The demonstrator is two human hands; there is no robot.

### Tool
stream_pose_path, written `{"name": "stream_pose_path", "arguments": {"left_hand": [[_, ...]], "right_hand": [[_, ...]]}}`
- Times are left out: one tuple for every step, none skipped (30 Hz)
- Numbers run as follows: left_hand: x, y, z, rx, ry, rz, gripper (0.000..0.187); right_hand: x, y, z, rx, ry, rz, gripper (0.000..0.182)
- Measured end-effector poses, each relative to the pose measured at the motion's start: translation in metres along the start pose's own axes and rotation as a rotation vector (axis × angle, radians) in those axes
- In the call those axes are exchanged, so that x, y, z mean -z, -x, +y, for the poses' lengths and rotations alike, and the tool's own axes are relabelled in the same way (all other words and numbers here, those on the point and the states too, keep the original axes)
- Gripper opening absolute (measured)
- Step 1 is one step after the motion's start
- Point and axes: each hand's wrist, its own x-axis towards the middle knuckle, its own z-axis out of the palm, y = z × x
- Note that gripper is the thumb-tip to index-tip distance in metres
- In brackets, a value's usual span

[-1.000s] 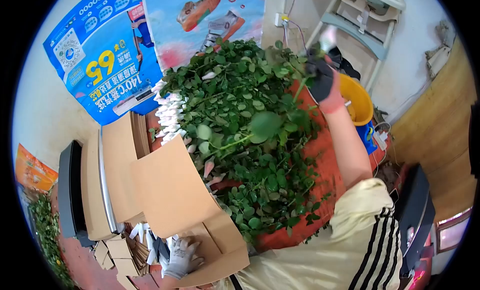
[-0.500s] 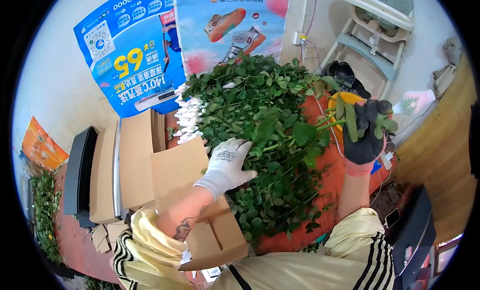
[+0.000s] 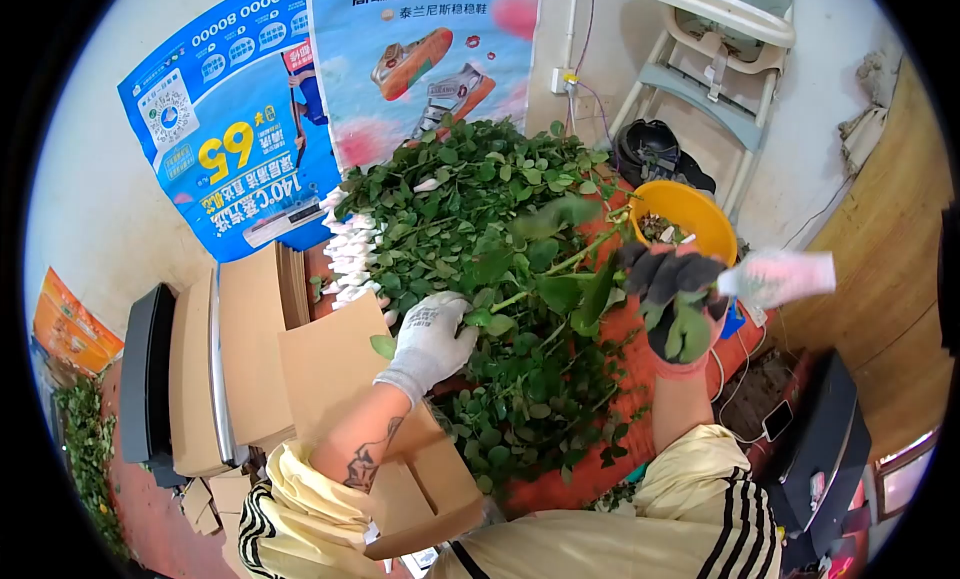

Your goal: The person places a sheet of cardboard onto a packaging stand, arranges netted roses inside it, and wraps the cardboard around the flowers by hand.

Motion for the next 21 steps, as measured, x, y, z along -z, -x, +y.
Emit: {"name": "stream_pose_path", "arguments": {"left_hand": [[0.0,-0.002,-0.002,0.001,-0.001,0.005,0.035],[0.001,-0.002,-0.002,-0.071,-0.082,0.129,0.039],[0.001,-0.002,-0.002,-0.141,-0.164,0.25,0.042],[0.004,-0.003,-0.002,-0.113,-0.145,0.157,0.045],[0.007,-0.003,0.004,-0.112,-0.142,0.152,0.045],[0.009,-0.004,0.011,-0.106,-0.065,0.073,0.045],[0.01,-0.004,0.014,-0.1,0.011,-0.003,0.044],[0.007,-0.007,0.013,-0.172,0.019,0.03,0.042],[0.005,-0.007,0.012,-0.171,0.02,0.029,0.042],[0.003,-0.008,0.014,-0.168,-0.022,0.045,0.04],[0.002,-0.009,0.017,-0.164,-0.064,0.061,0.039],[0.003,-0.01,0.02,-0.162,-0.063,0.062,0.039],[0.004,-0.011,0.022,-0.175,-0.095,0.102,0.037],[0.004,-0.012,0.025,-0.187,-0.127,0.141,0.036],[0.002,-0.013,0.026,-0.187,-0.126,0.141,0.036],[-0.001,-0.014,0.027,-0.197,-0.151,0.17,0.032],[-0.004,-0.016,0.028,-0.207,-0.177,0.2,0.029],[-0.006,-0.019,0.028,-0.207,-0.178,0.201,0.029],[-0.008,-0.023,0.027,-0.19,-0.173,0.158,0.026],[-0.009,-0.026,0.028,-0.173,-0.166,0.114,0.023],[-0.009,-0.027,0.029,-0.173,-0.166,0.115,0.023]], "right_hand": [[-0.001,0.001,0.0,0.034,0.048,-0.055,0.026],[-0.004,0.002,-0.001,0.072,0.095,-0.109,0.022],[-0.007,0.002,-0.002,0.111,0.139,-0.162,0.018],[-0.011,0.002,-0.001,0.103,0.102,-0.134,0.018],[-0.015,0.003,-0.001,0.095,0.067,-0.105,0.018],[-0.015,0.003,-0.001,0.093,0.07,-0.103,0.018],[-0.016,0.002,0.0,0.093,0.056,-0.1,0.018],[-0.016,0.001,0.001,0.093,0.042,-0.096,0.019],[-0.015,0.001,0.001,0.091,0.042,-0.096,0.019],[-0.014,0.002,0.002,0.113,0.048,-0.106,0.019],[-0.014,0.002,0.003,0.135,0.054,-0.117,0.02],[-0.013,0.002,0.004,0.14,0.058,-0.123,0.02],[-0.013,0.001,0.005,0.141,0.057,-0.133,0.02],[-0.014,0.0,0.004,0.143,0.049,-0.146,0.021],[-0.016,-0.001,0.005,0.143,0.049,-0.156,0.021],[-0.017,-0.003,0.006,0.141,0.041,-0.17,0.021],[-0.019,-0.002,0.006,0.139,0.04,-0.181,0.021],[-0.019,-0.004,0.006,0.134,0.03,-0.193,0.021],[-0.02,-0.003,0.006,0.139,0.023,-0.206,0.021],[-0.021,-0.003,0.006,0.135,0.017,-0.215,0.021],[-0.021,-0.003,0.006,0.132,0.012,-0.227,0.021]]}}
